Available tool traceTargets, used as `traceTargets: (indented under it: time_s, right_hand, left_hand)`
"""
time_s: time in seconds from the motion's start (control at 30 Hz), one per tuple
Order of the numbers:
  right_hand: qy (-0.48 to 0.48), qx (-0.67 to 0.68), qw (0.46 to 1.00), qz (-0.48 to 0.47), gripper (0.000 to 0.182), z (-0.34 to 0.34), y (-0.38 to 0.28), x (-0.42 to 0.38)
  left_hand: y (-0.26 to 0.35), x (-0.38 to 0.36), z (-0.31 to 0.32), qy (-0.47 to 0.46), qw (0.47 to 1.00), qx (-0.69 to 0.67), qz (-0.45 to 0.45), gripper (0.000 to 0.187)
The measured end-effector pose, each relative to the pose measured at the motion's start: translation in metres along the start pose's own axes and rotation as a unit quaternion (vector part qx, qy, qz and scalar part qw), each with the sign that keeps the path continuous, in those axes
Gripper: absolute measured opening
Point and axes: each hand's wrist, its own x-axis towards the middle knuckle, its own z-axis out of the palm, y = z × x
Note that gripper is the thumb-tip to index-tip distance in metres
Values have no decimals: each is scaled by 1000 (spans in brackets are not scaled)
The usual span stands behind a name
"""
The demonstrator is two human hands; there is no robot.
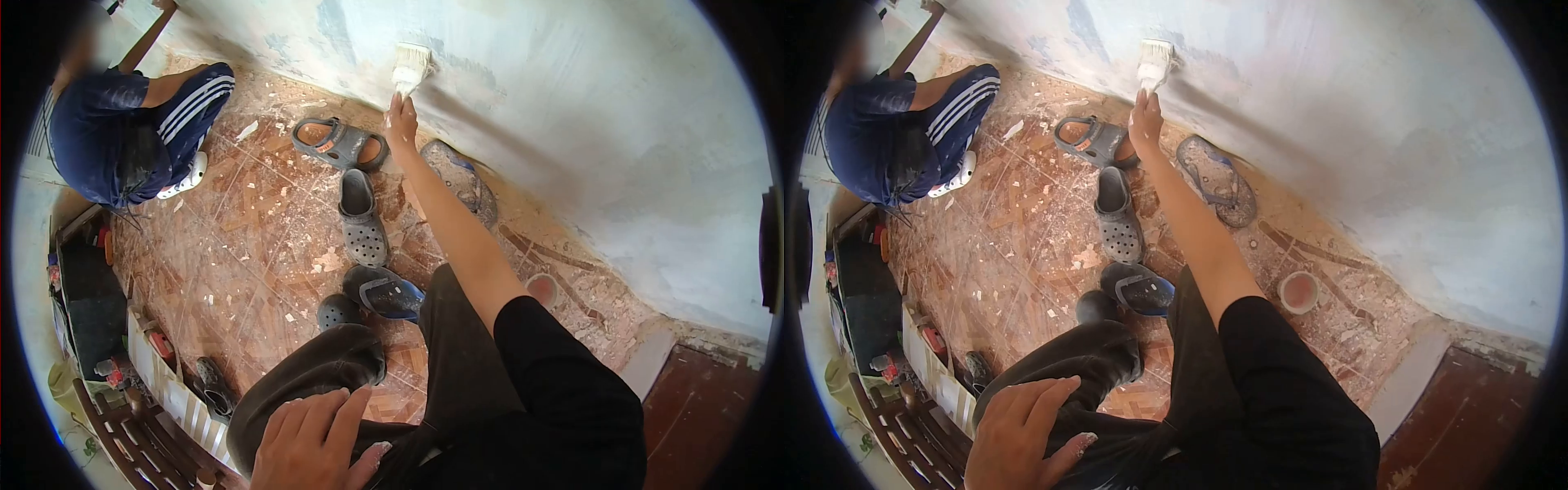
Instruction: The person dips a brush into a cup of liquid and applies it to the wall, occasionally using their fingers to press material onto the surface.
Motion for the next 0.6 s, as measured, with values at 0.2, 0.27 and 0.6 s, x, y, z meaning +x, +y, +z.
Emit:
traceTargets:
  time_s: [0.2, 0.27, 0.6]
  right_hand:
    - [15, 95, 958, 270, 34, -24, -7, -56]
    - [-7, 44, 951, 306, 33, -22, -1, -60]
    - [33, -39, 998, -23, 31, -35, 25, 4]
  left_hand:
    - [-1, 1, 0, 16, 1000, 5, 8, 40]
    - [-1, 1, 0, 28, 999, 15, -1, 39]
    - [-3, 0, 2, 44, 999, 22, -24, 41]
